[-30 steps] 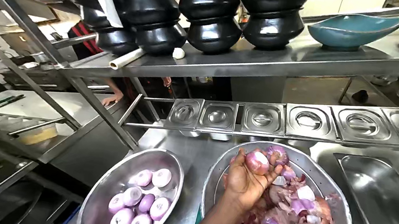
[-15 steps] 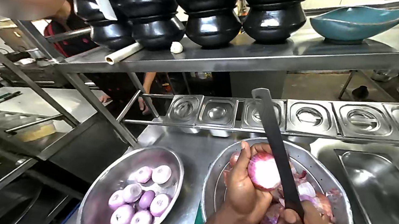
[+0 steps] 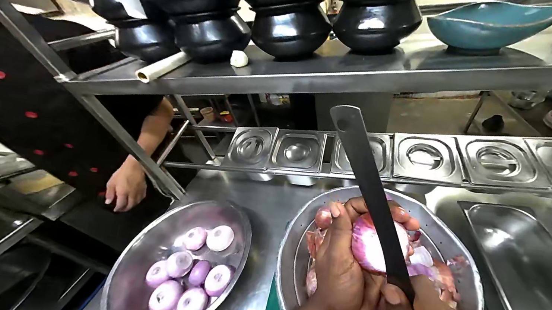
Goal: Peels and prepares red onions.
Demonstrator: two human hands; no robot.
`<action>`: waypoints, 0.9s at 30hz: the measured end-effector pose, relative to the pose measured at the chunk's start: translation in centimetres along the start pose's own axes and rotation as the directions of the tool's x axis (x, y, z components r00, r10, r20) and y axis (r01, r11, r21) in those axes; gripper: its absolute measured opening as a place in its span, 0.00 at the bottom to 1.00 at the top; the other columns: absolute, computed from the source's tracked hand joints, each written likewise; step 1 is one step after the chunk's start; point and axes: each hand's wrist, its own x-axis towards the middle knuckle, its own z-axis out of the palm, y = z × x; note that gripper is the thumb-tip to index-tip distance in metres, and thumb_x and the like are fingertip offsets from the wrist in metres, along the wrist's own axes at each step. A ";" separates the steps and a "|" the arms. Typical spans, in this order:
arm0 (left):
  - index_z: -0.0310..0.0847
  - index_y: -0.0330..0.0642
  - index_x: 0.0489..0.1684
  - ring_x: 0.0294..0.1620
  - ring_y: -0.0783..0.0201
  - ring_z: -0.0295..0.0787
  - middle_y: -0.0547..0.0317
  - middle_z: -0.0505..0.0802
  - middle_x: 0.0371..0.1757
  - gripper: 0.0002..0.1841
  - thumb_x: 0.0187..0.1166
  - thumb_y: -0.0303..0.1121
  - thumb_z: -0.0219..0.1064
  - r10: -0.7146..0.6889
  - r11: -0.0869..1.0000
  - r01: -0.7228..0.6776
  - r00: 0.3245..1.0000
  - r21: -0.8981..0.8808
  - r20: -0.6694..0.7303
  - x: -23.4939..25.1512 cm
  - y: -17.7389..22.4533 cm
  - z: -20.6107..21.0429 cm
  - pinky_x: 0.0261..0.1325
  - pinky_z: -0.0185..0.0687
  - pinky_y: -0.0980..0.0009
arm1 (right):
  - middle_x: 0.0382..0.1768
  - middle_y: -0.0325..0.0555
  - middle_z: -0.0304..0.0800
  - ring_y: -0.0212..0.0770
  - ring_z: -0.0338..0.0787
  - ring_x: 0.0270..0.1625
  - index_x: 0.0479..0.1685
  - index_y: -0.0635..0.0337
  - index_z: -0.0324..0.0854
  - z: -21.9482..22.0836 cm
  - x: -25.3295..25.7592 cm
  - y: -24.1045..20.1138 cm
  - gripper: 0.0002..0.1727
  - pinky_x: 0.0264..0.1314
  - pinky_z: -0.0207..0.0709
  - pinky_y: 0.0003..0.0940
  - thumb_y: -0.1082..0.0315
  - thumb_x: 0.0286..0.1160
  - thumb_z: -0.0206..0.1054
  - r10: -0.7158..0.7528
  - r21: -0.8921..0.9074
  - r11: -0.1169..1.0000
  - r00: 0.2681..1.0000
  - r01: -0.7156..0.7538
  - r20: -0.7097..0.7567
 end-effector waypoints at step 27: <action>0.83 0.48 0.58 0.57 0.57 0.91 0.50 0.91 0.53 0.30 0.89 0.61 0.43 0.005 0.990 -0.009 0.999 0.140 0.034 -0.9 -0.4 0.2 0.62 0.87 0.61 | 0.13 0.37 0.70 0.29 0.72 0.13 0.29 0.54 0.73 0.1 0.7 1.3 0.31 0.13 0.61 0.27 0.40 0.92 0.44 -0.106 -0.116 0.989 0.988 0.093 -0.112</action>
